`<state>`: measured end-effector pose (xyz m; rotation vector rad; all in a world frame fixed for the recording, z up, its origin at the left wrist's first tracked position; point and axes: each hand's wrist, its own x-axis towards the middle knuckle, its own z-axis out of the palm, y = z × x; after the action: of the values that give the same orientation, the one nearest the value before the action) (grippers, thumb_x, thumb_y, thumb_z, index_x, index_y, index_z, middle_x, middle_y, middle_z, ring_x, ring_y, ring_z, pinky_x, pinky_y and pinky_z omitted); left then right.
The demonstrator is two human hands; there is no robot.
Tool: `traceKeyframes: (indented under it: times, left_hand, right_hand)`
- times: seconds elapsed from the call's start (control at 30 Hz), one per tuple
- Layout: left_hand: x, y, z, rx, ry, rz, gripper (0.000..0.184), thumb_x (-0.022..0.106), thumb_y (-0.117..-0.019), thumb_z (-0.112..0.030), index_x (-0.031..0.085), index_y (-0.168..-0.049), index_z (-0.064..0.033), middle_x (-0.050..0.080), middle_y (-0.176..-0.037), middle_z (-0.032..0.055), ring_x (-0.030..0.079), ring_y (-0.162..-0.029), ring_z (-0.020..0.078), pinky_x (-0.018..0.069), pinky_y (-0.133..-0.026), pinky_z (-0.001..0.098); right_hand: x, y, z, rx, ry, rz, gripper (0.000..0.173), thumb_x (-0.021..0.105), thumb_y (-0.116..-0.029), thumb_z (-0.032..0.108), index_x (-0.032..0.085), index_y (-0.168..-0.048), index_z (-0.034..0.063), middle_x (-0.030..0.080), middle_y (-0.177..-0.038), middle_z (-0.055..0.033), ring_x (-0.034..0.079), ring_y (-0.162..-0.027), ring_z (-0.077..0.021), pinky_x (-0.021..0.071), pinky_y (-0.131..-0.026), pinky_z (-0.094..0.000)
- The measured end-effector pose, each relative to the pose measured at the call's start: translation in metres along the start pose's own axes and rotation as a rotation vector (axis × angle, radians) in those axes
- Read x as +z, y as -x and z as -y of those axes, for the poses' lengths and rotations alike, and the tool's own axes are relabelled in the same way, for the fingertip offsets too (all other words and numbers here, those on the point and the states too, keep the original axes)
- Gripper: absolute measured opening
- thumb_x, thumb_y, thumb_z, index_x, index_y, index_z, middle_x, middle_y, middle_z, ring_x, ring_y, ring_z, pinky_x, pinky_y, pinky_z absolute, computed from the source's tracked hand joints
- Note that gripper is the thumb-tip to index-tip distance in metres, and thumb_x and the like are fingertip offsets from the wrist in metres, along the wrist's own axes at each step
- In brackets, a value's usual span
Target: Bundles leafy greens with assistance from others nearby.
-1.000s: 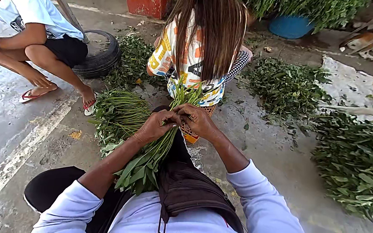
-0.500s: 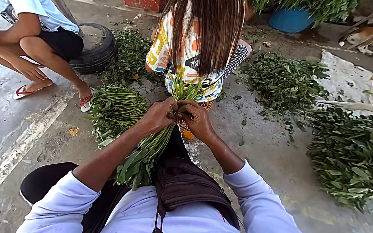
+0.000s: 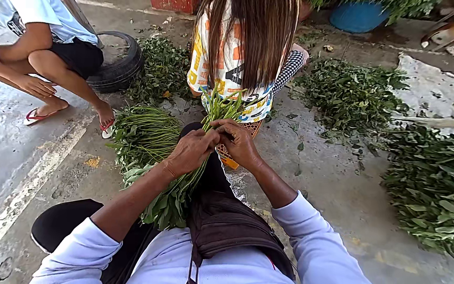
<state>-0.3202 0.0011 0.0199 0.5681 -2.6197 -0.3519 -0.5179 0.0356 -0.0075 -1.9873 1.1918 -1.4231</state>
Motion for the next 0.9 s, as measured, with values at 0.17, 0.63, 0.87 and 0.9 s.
traceKeyframes:
  times: [0.17,0.63,0.87,0.9]
  left_hand:
    - [0.003,-0.002,-0.020,-0.295,0.145,-0.081,0.035,0.075,-0.0898,-0.002,0.054,-0.117,-0.0006,0.073,-0.090,0.0118,0.073,-0.088,0.0274,0.0582,-0.085,0.0472]
    - [-0.005,-0.002,-0.015,-0.427,0.297,-0.160,0.002,0.072,-0.0922,-0.005,0.071,-0.094,-0.0038,0.071,-0.087,0.0073,0.067,-0.076,0.0152,0.0552,-0.073,0.0340]
    - [-0.004,0.001,-0.015,-0.479,0.339,-0.141,0.006,0.076,-0.0904,-0.006,0.071,-0.093,-0.0058,0.071,-0.087,0.0046,0.066,-0.074,0.0128,0.0568,-0.070,0.0330]
    - [-0.005,0.001,-0.011,-0.483,0.344,-0.110,0.006,0.076,-0.0907,-0.008,0.071,-0.095,-0.0060,0.072,-0.089,0.0043,0.067,-0.077,0.0130,0.0575,-0.074,0.0346]
  right_hand:
    - [0.003,0.015,0.013,-0.072,0.149,-0.068,0.004,0.068,-0.0932,-0.003,0.071,-0.093,-0.0021,0.065,-0.127,-0.0164,0.068,-0.108,-0.0179,0.0572,-0.093,-0.0288]
    - [0.029,0.048,-0.003,-0.117,-0.015,-0.339,0.022,0.075,-0.0909,0.005,0.063,-0.107,-0.0043,0.064,-0.100,-0.0135,0.065,-0.083,-0.0134,0.0582,-0.074,-0.0256]
    - [0.057,0.054,-0.016,-0.033,-0.025,-0.367,0.020,0.075,-0.0884,0.000,0.074,-0.108,-0.0002,0.069,-0.114,-0.0136,0.067,-0.107,-0.0191,0.0589,-0.093,-0.0335]
    - [0.059,0.055,-0.018,-0.010,-0.052,-0.377,0.019,0.075,-0.0888,0.001,0.076,-0.108,0.0001,0.070,-0.114,-0.0138,0.068,-0.107,-0.0190,0.0590,-0.094,-0.0337]
